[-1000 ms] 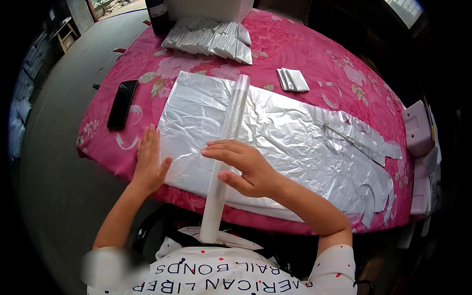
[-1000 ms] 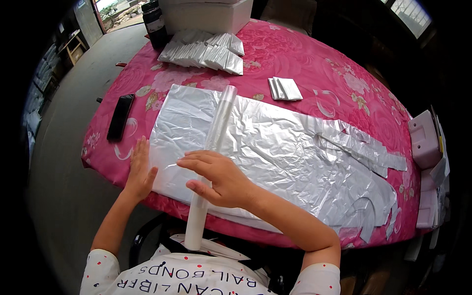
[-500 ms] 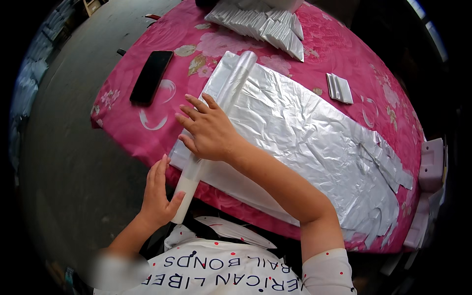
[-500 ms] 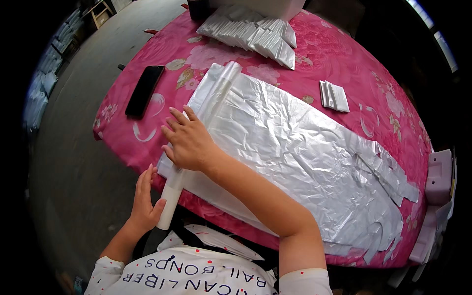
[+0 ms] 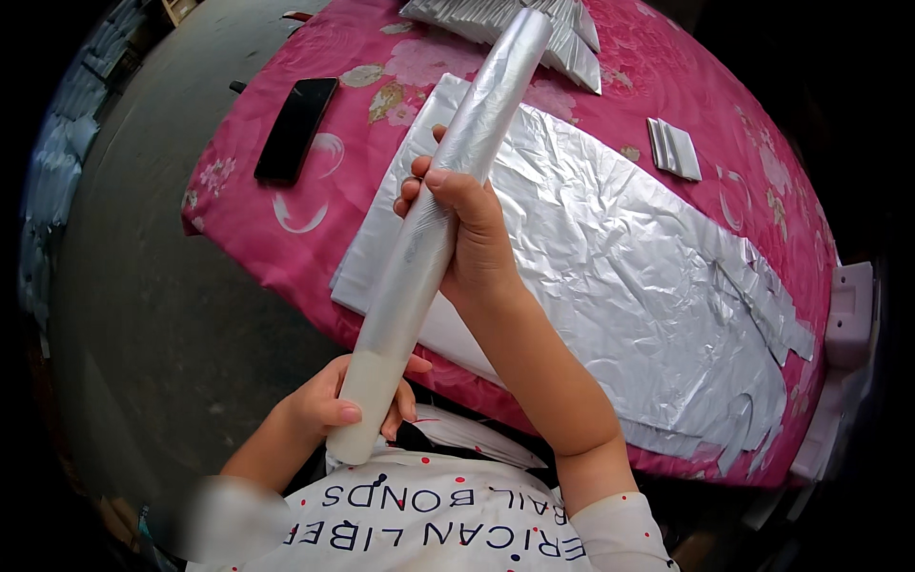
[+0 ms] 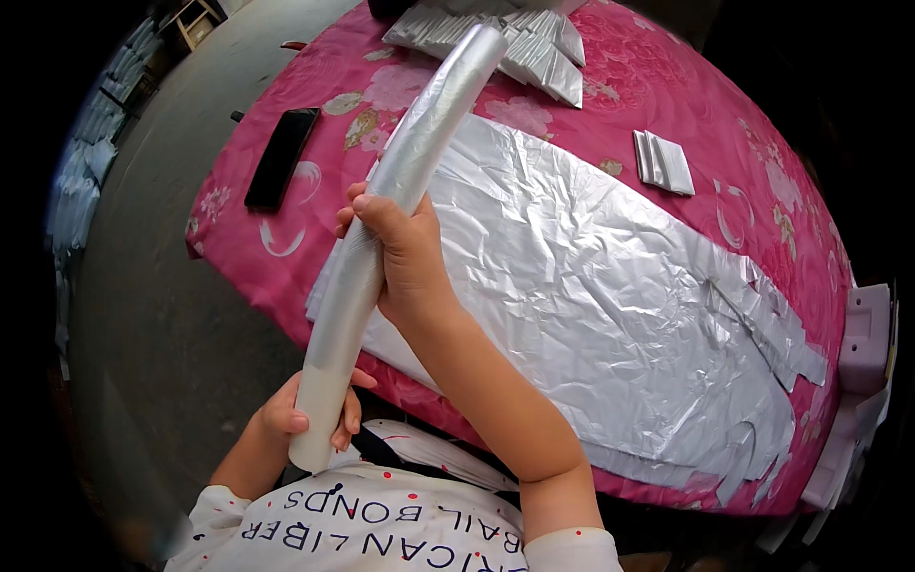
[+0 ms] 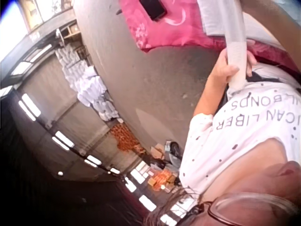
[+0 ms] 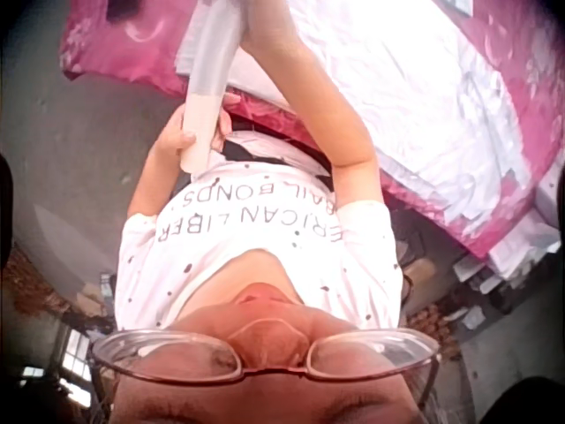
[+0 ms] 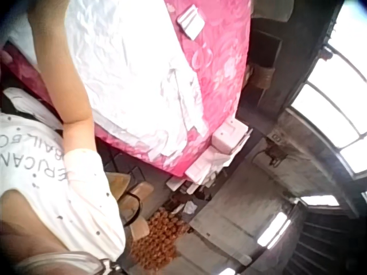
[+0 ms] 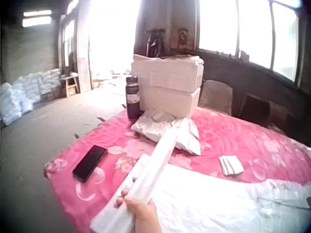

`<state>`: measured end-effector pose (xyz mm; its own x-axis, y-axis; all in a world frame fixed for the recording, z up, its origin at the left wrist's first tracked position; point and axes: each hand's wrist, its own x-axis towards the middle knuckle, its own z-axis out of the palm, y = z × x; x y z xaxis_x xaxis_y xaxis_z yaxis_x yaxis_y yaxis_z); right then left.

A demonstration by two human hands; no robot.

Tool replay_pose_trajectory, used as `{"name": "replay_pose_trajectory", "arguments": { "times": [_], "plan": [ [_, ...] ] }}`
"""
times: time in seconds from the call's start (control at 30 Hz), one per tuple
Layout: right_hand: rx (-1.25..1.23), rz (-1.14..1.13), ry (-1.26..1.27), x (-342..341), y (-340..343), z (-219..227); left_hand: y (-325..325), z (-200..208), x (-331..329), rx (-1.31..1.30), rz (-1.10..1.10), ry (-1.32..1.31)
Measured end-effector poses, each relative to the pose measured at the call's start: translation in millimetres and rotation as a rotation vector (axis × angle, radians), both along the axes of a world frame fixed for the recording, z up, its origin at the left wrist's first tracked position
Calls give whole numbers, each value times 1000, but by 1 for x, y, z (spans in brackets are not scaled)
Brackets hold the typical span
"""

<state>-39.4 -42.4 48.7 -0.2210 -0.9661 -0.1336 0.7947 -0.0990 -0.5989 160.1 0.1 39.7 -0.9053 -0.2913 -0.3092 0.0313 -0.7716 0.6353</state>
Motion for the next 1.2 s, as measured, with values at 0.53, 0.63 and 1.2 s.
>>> {"name": "replay_pose_trajectory", "arguments": {
  "times": [0.53, 0.63, 1.2],
  "plan": [
    [-5, 24, -10, -7, 83, 1, 10, -3, -50, 65, -214, -28],
    [117, -49, 208, -3, 94, -18, 11, -3, -61, -227, -95, -274],
    [399, -93, 593, -133, 96, -27, 8, -31, -8, -43, -241, -428]
  ]
}}
